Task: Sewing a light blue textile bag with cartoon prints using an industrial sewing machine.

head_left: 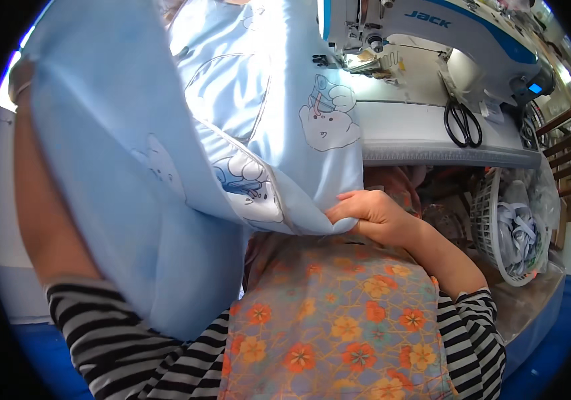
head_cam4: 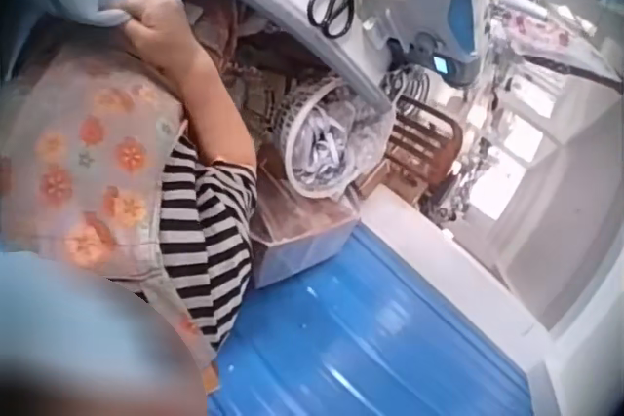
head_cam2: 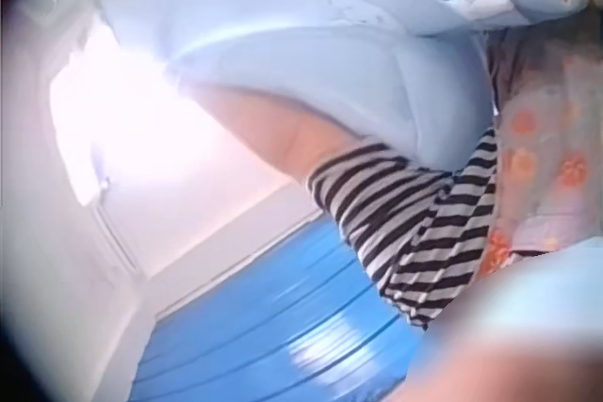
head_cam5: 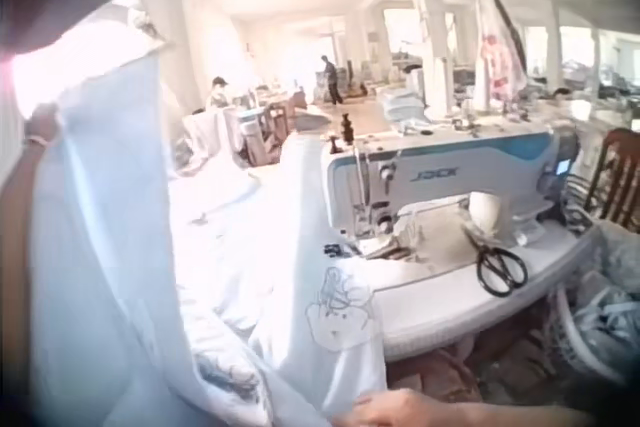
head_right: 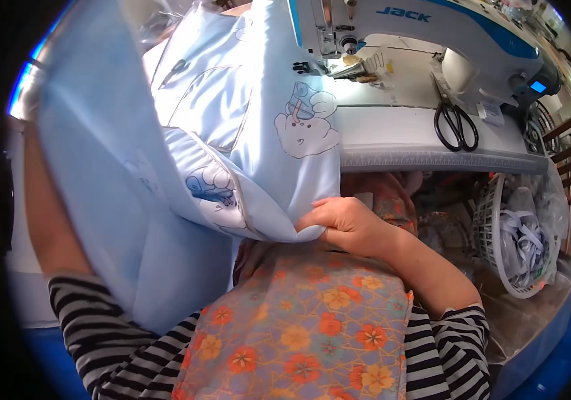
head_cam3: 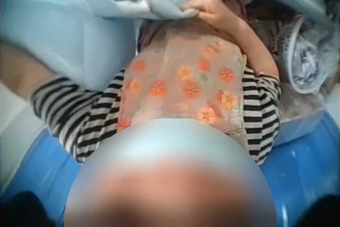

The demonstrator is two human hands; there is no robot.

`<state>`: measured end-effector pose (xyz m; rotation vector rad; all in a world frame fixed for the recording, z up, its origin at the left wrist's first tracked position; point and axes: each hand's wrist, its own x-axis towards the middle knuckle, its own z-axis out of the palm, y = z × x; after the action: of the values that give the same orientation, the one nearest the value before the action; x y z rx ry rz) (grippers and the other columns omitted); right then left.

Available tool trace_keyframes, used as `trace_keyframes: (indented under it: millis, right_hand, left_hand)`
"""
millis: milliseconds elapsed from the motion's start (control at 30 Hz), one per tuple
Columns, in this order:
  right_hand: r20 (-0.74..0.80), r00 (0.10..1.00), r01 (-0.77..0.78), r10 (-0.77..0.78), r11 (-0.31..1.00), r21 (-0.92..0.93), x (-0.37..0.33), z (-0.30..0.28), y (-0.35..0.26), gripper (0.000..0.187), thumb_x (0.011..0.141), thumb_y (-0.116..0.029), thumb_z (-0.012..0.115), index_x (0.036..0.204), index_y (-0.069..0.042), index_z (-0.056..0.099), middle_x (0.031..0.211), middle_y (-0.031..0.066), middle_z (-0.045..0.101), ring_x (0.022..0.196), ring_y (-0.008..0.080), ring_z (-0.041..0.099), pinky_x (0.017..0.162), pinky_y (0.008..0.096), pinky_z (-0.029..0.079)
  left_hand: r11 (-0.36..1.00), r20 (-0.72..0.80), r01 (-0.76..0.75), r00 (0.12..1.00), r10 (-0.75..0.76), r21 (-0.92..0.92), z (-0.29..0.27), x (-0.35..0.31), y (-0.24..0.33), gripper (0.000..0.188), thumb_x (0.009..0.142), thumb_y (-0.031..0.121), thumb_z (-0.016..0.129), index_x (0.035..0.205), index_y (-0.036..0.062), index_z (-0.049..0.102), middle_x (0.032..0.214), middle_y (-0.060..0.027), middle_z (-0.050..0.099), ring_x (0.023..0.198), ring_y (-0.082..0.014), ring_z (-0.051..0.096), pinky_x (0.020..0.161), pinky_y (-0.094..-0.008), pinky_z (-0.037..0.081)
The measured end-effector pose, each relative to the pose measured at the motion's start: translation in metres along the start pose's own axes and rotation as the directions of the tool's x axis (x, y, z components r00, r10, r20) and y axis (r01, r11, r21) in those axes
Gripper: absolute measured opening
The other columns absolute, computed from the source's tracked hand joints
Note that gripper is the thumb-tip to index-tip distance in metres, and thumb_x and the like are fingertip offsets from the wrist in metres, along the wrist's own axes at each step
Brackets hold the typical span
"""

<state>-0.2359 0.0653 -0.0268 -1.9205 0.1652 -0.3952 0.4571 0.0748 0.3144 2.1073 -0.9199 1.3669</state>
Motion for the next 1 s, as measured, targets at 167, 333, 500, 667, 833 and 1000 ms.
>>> trace_keyframes:
  millis: [167,333,500,667,833,1000]
  right_hand:
    - [0.022,0.996,-0.093,0.091,0.983,0.159,-0.001,-0.005,0.01,0.027,0.092,-0.02,0.059,0.11,-0.002,0.068,0.11,0.0108,0.071,0.106,0.0245,0.065,0.107,0.0462,0.036]
    - [-0.007,0.997,-0.072,0.073,0.991,0.112,0.004,-0.016,0.02,0.023,0.088,-0.013,0.06,0.106,-0.002,0.068,0.107,0.0108,0.072,0.104,0.0269,0.066,0.105,0.0454,0.039]
    - [-0.078,0.996,-0.026,0.035,0.993,0.118,0.012,-0.033,0.027,0.022,0.088,-0.014,0.059,0.105,-0.002,0.069,0.104,0.0091,0.072,0.1,0.0253,0.067,0.106,0.0464,0.038]
    - [-0.02,0.994,-0.103,0.11,0.972,0.209,0.018,-0.047,0.033,0.022,0.091,-0.015,0.058,0.105,-0.003,0.069,0.105,0.0086,0.072,0.102,0.0239,0.065,0.108,0.0446,0.035]
    - [-0.114,0.993,-0.024,0.039,0.992,0.125,0.023,-0.057,0.034,0.022,0.091,-0.014,0.057,0.106,-0.004,0.07,0.106,0.0081,0.072,0.103,0.0231,0.065,0.109,0.0435,0.035]
    - [-0.179,0.983,-0.05,0.042,0.998,-0.039,0.034,-0.068,0.036,0.02,0.09,-0.01,0.056,0.104,-0.004,0.069,0.106,0.0074,0.072,0.108,0.0243,0.064,0.111,0.0448,0.033]
  left_hand:
    - [0.99,0.313,-0.14,0.942,0.125,0.028,0.149,-0.159,0.113,0.026,0.09,0.024,0.048,0.098,0.0063,0.066,0.1,-0.0218,0.069,0.089,-0.0391,0.068,0.077,-0.0462,0.056]
    - [0.991,0.757,-0.085,0.641,0.131,-0.1,0.243,-0.313,0.122,0.041,0.087,0.02,0.054,0.118,-0.0051,0.057,0.118,-0.0297,0.061,0.113,-0.0398,0.06,0.099,-0.044,0.047]
    - [0.915,0.882,0.225,0.418,0.218,-0.334,0.187,-0.239,0.091,0.077,0.085,0.051,0.065,0.136,-0.0031,0.046,0.13,-0.0224,0.057,0.123,-0.0315,0.054,0.104,-0.0358,0.042]
    - [0.737,0.873,0.511,0.432,0.226,-0.443,-0.001,-0.168,-0.01,0.078,0.092,0.061,0.051,0.149,0.0103,0.037,0.148,-0.0102,0.043,0.138,-0.0242,0.039,0.113,-0.0379,0.032]
    - [-0.17,0.971,0.959,0.234,0.036,-0.225,-0.15,-0.283,-0.093,0.073,0.095,0.059,0.045,0.147,0.0083,0.038,0.146,-0.0097,0.043,0.136,-0.0248,0.037,0.112,-0.038,0.03]
    - [0.053,0.973,0.975,0.22,-0.07,-0.217,-0.24,-0.394,-0.069,0.066,0.096,0.053,0.047,0.142,0.0051,0.042,0.135,-0.0113,0.049,0.122,-0.0231,0.044,0.102,-0.0353,0.037]
